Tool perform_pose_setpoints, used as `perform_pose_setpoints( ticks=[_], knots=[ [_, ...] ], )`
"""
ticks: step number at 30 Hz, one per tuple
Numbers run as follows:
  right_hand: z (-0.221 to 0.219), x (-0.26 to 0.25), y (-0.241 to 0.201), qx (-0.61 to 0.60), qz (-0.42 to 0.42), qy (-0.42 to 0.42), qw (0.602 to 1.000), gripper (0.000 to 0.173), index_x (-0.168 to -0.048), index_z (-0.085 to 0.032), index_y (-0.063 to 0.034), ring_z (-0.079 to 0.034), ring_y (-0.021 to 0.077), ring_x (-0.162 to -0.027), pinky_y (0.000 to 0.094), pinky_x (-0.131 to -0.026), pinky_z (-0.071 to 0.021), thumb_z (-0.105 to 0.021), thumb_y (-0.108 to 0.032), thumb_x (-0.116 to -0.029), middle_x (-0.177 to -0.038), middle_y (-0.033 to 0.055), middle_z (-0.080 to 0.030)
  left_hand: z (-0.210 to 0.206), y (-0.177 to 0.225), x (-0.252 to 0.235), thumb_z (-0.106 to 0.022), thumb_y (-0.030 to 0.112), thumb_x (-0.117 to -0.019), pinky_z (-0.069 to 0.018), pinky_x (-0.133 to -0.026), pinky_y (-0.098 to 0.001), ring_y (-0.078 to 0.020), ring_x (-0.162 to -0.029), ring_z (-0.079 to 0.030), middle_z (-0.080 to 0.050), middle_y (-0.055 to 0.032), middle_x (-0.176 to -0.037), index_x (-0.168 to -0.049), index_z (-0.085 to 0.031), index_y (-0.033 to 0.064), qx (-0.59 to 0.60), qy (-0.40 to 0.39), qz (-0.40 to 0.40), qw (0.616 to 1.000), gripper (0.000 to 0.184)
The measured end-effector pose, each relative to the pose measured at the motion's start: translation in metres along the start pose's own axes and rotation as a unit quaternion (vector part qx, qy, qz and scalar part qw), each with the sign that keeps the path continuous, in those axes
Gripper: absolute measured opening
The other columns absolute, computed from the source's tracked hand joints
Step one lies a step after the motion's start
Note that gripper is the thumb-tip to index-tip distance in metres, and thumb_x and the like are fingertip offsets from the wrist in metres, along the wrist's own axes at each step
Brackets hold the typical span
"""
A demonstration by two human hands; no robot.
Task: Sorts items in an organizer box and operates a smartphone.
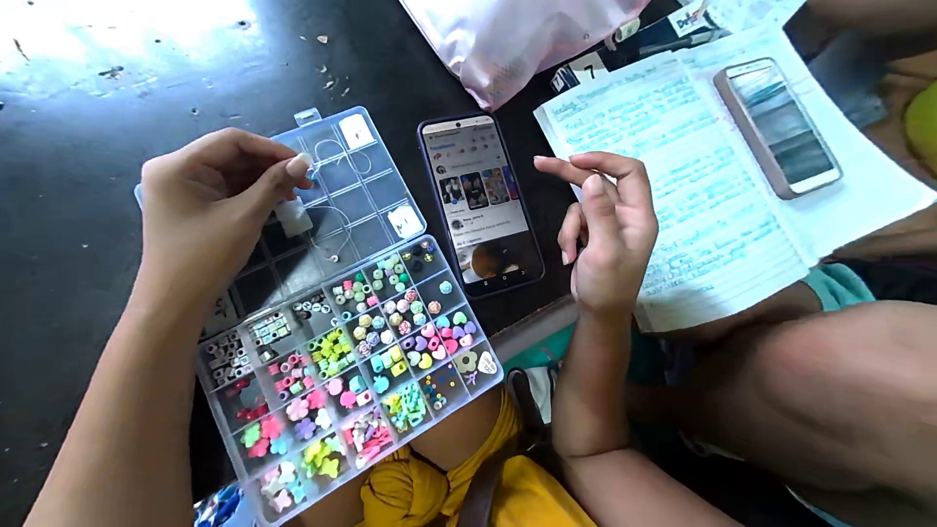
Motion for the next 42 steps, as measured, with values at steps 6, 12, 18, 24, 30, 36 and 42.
perform_pose_setpoints(
  ticks=[6, 12, 18, 24, 30, 36, 42],
  knots=[
    [-0.002, 0.001, -0.002, 0.045, 0.006, 0.007, 0.999, 0.021, -0.122, -0.056, -0.0061, -0.047, -0.007, -0.053, 0.0116, -0.044, -0.0364, -0.042, -0.012, -0.1077, -0.122, -0.001, -0.072, 0.001, -0.003, 0.001, -0.064, 0.017, -0.0994, -0.0551, -0.077, -0.0118, 0.0078, -0.083, -0.066, -0.068, 0.0193, -0.091, -0.108, -0.065, 0.0157, 0.005, 0.002, 0.013, 1.0, 0.009],
    [0.003, 0.005, -0.001, 0.043, 0.054, -0.026, 0.997, 0.032, -0.105, -0.066, -0.0089, -0.047, -0.0115, -0.057, 0.0083, -0.049, -0.0358, -0.037, -0.021, -0.1109, -0.097, -0.0091, -0.074, 0.003, -0.011, 0.002, -0.066, 0.022, -0.0998, -0.0562, -0.078, -0.013, 0.0064, -0.085, -0.067, -0.07, 0.021, -0.095, -0.109, -0.065, 0.0215, 0.023, -0.005, 0.002, 1.0, 0.01],
    [0.005, 0.007, 0.0, -0.047, 0.098, -0.084, 0.991, 0.037, -0.094, -0.07, -0.0165, -0.066, -0.0058, -0.076, 0.0115, -0.068, -0.0558, -0.041, -0.033, -0.1109, -0.089, -0.0135, -0.073, 0.002, -0.012, 0.0, -0.066, 0.021, -0.0996, -0.0556, -0.077, -0.0125, 0.0066, -0.084, -0.067, -0.069, 0.0215, -0.094, -0.109, -0.065, 0.0225, 0.019, -0.002, 0.001, 1.0, 0.009],
    [0.006, 0.005, 0.001, -0.016, 0.099, -0.074, 0.992, 0.037, -0.1, -0.069, -0.0137, -0.058, -0.0122, -0.071, 0.0063, -0.064, -0.0476, -0.04, -0.033, -0.1114, -0.094, -0.0139, -0.073, 0.002, -0.014, 0.0, -0.066, 0.022, -0.0996, -0.0562, -0.078, -0.0138, 0.0055, -0.084, -0.067, -0.07, 0.0205, -0.094, -0.109, -0.065, 0.0218, 0.022, -0.004, 0.0, 1.0, 0.009],
    [0.004, 0.004, 0.001, 0.05, 0.06, -0.04, 0.996, 0.025, -0.116, -0.061, -0.0098, -0.051, -0.0096, -0.062, 0.0092, -0.051, -0.0416, -0.041, -0.025, -0.1104, -0.106, -0.0078, -0.071, 0.002, -0.01, -0.001, -0.065, 0.021, -0.0996, -0.0558, -0.077, -0.0129, 0.007, -0.083, -0.066, -0.069, 0.0211, -0.093, -0.108, -0.065, 0.0211, 0.018, -0.004, 0.019, 1.0, 0.008],
    [-0.005, 0.005, 0.0, 0.175, 0.037, -0.032, 0.983, 0.038, -0.128, -0.053, 0.0006, -0.055, 0.0005, -0.072, 0.0167, -0.062, -0.0489, -0.05, -0.031, -0.1069, -0.095, 0.0006, -0.06, 0.002, -0.004, -0.005, -0.064, 0.014, -0.0985, -0.0551, -0.077, -0.0125, 0.0081, -0.08, -0.064, -0.067, 0.0175, -0.09, -0.105, -0.065, 0.012, 0.002, -0.012, 0.009, 1.0, 0.007],
    [-0.026, 0.01, -0.023, 0.41, -0.008, -0.099, 0.906, 0.082, -0.143, -0.05, -0.003, -0.06, 0.0411, -0.101, 0.0558, -0.07, -0.0505, -0.06, -0.065, -0.0905, -0.118, 0.0216, -0.06, 0.013, -0.012, -0.014, -0.064, 0.013, -0.0989, -0.0546, -0.075, -0.0132, 0.0073, -0.078, -0.064, -0.067, 0.0128, -0.088, -0.104, -0.065, 0.0069, 0.006, -0.025, -0.011, 1.0, 0.008]
  ],
)
Point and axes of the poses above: each hand's wrist, its own x-axis away from the middle knuckle, its own z-axis out of the back of the hand, y = z × x, the point moved 3 cm from there along -x, towards the middle knuckle
